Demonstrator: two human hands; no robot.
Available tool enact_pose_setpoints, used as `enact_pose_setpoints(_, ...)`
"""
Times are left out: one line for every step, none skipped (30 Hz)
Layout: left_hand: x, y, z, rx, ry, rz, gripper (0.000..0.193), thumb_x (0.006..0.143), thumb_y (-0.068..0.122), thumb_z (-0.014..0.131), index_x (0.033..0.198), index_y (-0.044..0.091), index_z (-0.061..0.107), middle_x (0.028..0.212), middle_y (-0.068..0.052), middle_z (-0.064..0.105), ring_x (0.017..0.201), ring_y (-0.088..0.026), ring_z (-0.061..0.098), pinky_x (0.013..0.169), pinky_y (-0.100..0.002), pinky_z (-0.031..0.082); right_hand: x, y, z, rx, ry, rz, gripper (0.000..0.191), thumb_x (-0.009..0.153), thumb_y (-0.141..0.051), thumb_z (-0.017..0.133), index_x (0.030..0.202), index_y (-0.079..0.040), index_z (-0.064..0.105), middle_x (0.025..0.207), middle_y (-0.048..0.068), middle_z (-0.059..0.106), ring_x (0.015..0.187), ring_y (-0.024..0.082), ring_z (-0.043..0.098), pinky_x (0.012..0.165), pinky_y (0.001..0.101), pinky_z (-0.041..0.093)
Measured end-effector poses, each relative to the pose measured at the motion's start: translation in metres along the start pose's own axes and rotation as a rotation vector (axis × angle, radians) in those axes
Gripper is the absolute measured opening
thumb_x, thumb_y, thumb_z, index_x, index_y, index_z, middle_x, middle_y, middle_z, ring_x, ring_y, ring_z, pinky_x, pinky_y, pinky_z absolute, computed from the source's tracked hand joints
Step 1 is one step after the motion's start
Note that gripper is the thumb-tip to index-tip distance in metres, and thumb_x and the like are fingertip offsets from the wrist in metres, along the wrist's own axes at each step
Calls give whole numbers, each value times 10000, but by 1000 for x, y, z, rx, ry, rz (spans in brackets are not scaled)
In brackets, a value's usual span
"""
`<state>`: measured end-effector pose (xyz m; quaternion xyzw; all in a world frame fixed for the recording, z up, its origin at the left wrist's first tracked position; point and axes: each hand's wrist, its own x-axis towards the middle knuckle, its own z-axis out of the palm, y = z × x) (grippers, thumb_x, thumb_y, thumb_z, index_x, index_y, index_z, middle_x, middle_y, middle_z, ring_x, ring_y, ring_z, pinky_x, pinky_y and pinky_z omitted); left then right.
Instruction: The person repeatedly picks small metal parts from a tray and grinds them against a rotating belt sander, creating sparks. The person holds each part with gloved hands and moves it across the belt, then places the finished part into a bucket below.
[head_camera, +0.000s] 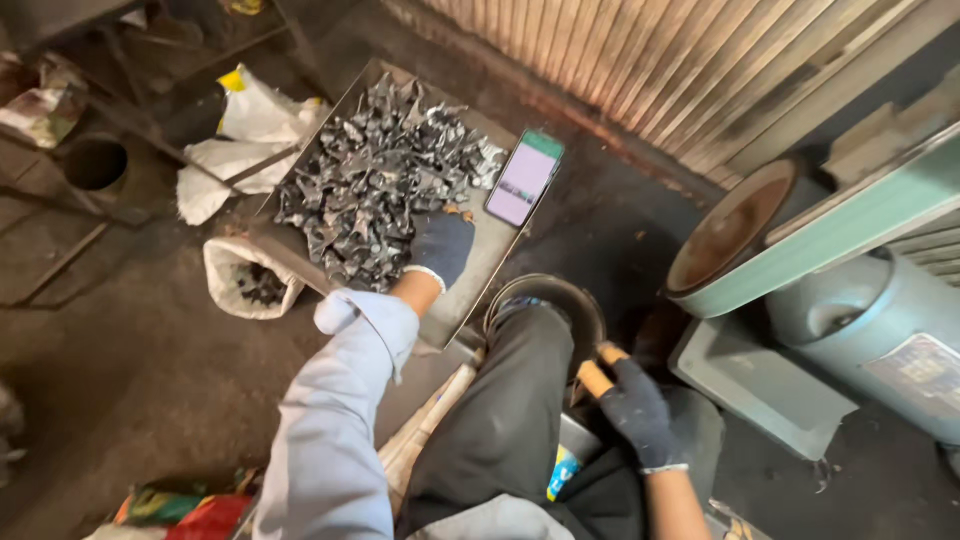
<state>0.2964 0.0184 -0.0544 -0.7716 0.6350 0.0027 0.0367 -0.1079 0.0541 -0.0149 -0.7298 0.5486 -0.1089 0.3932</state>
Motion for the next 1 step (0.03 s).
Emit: enact_pose_setpoints(6, -4, 7, -31, -30, 14, 211, 1026, 156, 547, 1094, 91, 737, 990, -169, 768, 926, -357, 744, 764, -491, 564, 0, 3, 7, -7, -15, 66, 541, 895, -399, 725, 1328, -82, 653, 1373, 150, 655, 1325, 267, 576, 1109, 352, 415)
